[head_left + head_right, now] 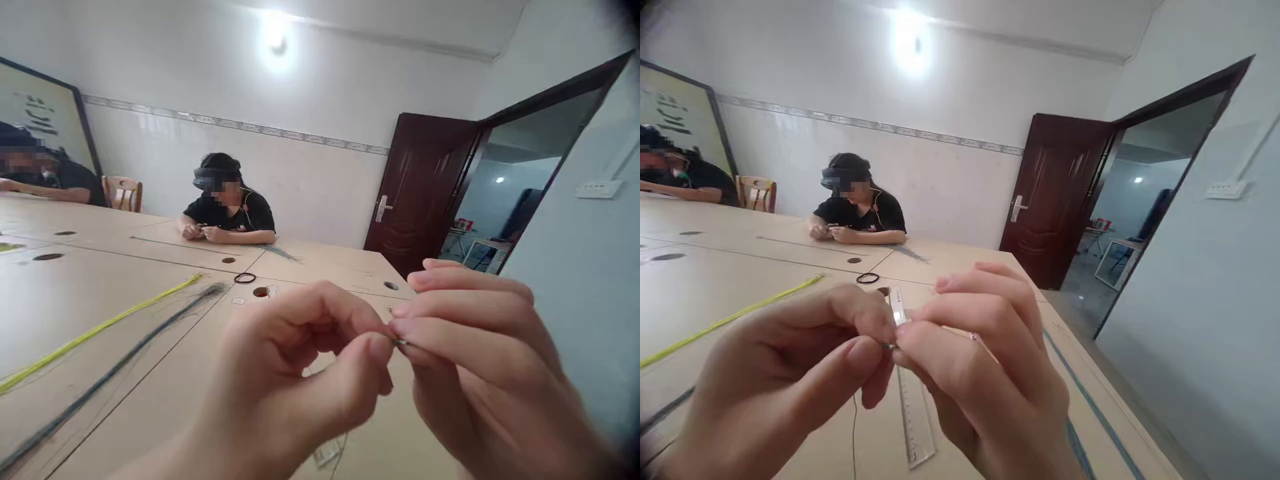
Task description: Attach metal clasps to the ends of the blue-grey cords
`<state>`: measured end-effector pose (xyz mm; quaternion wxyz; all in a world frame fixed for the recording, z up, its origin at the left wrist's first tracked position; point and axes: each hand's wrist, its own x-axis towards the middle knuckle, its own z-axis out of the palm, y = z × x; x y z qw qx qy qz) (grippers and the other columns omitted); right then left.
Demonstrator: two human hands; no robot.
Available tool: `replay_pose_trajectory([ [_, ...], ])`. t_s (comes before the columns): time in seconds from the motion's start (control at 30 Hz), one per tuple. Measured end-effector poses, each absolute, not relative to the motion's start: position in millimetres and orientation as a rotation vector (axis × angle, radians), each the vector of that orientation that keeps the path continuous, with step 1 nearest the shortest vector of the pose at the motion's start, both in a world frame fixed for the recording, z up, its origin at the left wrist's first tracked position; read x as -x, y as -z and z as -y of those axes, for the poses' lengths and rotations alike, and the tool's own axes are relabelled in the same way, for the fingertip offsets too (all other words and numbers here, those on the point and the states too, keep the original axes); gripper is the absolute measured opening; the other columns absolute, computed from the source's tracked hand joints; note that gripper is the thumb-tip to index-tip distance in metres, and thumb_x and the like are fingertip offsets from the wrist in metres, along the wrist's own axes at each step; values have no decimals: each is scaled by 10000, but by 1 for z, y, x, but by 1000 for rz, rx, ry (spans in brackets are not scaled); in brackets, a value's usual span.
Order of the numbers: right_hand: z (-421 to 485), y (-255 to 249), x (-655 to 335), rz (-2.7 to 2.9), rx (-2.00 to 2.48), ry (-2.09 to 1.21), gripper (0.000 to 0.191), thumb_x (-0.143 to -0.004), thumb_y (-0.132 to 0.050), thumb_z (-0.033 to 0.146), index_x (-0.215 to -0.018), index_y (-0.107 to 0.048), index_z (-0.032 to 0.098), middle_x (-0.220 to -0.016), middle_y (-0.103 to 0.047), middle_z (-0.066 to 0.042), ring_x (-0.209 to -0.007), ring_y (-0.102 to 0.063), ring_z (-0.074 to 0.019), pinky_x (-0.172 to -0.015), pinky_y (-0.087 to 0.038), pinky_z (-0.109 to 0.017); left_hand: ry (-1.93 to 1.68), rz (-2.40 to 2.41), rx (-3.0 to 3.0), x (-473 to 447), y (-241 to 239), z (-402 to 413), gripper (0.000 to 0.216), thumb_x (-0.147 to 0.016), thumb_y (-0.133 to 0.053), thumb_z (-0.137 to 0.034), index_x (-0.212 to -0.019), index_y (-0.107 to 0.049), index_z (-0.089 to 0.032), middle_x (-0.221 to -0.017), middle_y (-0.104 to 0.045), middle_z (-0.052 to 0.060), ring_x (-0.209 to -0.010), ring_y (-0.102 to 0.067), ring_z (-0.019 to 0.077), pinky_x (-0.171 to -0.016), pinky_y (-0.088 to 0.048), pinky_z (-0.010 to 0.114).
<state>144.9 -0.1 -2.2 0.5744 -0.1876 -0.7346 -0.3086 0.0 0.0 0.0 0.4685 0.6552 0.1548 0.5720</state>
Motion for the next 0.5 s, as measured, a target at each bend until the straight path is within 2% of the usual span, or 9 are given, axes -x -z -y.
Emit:
replay_pose_trajectory([
  [0.07, 3, 9, -145, 1704, 511, 700, 18, -905, -530, 238, -892, -543, 234, -819, -612, 12, -897, -567, -174, -851, -499, -422, -1412, -357, -1606, 2, 0, 1, 129, -693, -629, -35, -634, -617, -148, -521, -611, -66, -463, -549, 17, -467, -458, 23],
  [0.17, 6, 16, -145, 1689, 567, 679, 61, -913, -512, 293, -886, -543, 248, -845, -603, 15, -920, -553, -175, -880, -486, -430, -1426, -349, -1607, 3, 0, 1, 133, -682, -631, -23, -636, -626, -147, -517, -616, -64, -457, -555, 20, -470, -463, 25],
  [0.33, 7, 16, -145, 1680, 541, 692, 21, -887, -558, 254, -901, -545, 244, -844, -620, 27, -914, -565, -181, -916, -465, -455, -1428, -351, -1643, 2, -1, -1, 134, -692, -628, -30, -629, -630, -148, -502, -619, -56, -454, -562, 26, -470, -462, 27],
  [0.5, 7, 15, -142, 1644, 520, 687, 54, -880, -568, 254, -928, -542, 252, -839, -624, 32, -896, -573, -187, -881, -482, -451, -1424, -327, -1662, 4, -2, -1, 138, -700, -631, -23, -655, -643, -153, -515, -625, -58, -464, -565, 24, -487, -467, 25],
])
